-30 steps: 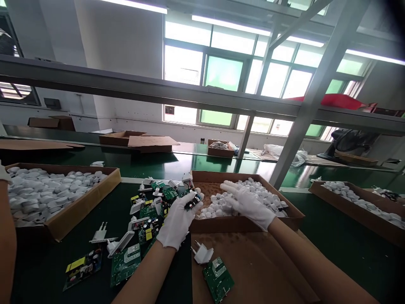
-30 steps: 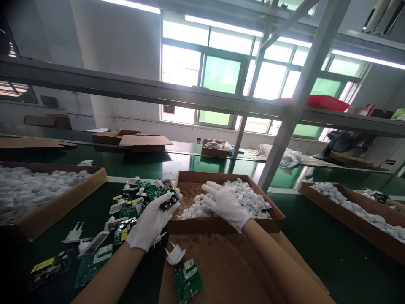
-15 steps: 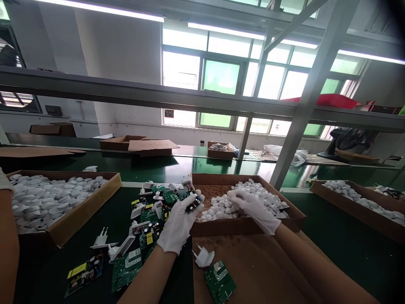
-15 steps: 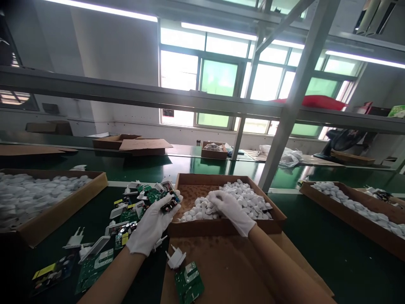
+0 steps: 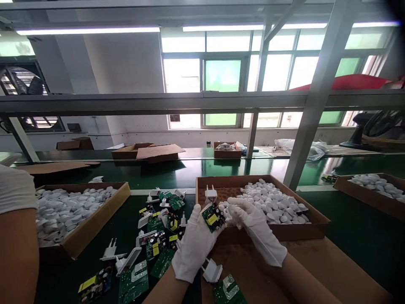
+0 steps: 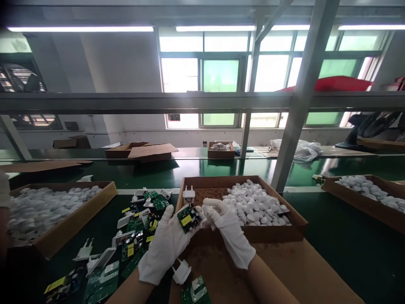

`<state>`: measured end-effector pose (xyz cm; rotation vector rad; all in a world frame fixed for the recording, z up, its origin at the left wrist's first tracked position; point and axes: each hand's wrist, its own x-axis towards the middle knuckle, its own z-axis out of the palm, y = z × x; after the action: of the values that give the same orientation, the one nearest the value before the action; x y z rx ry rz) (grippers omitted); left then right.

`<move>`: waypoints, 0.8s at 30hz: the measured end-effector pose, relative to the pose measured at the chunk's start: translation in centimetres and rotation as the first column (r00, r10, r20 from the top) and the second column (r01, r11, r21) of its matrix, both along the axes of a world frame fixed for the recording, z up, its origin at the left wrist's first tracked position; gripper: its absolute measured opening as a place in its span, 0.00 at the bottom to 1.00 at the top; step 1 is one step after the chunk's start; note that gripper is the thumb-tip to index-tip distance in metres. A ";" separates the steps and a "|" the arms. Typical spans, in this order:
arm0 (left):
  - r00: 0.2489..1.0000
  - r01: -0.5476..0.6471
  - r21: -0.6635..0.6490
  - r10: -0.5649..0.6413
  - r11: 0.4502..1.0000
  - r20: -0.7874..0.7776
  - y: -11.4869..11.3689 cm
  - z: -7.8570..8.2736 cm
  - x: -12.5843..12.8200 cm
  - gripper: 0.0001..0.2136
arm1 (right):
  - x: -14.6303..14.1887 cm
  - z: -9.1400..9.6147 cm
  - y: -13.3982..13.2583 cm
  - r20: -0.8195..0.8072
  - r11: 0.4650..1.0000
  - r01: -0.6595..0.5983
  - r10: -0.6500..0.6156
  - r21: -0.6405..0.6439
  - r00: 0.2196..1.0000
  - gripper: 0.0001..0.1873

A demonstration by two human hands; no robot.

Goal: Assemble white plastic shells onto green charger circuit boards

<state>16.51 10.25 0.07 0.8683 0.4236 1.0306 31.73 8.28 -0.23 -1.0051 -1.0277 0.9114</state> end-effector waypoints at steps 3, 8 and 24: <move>0.993 0.102 -0.007 -0.101 0.995 0.053 -0.3 0.4 0.2 0.16 | 0.4 0.0 -0.2 0.037 0.997 0.063 -0.064 0.036 0.997 0.20; 0.982 0.182 0.075 -0.176 0.980 -0.073 -1.2 0.4 0.7 0.27 | -0.1 0.8 -1.5 0.271 0.981 0.030 -0.082 0.193 0.959 0.11; 0.786 0.085 0.588 0.309 0.804 -0.536 -1.3 -1.2 1.3 0.25 | -1.0 -0.2 -2.4 0.681 0.825 0.077 -0.510 0.559 0.525 0.11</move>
<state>17.84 8.99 -1.13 1.7921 0.7320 0.9879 30.76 5.87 -0.45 -1.1453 -1.6753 -0.2088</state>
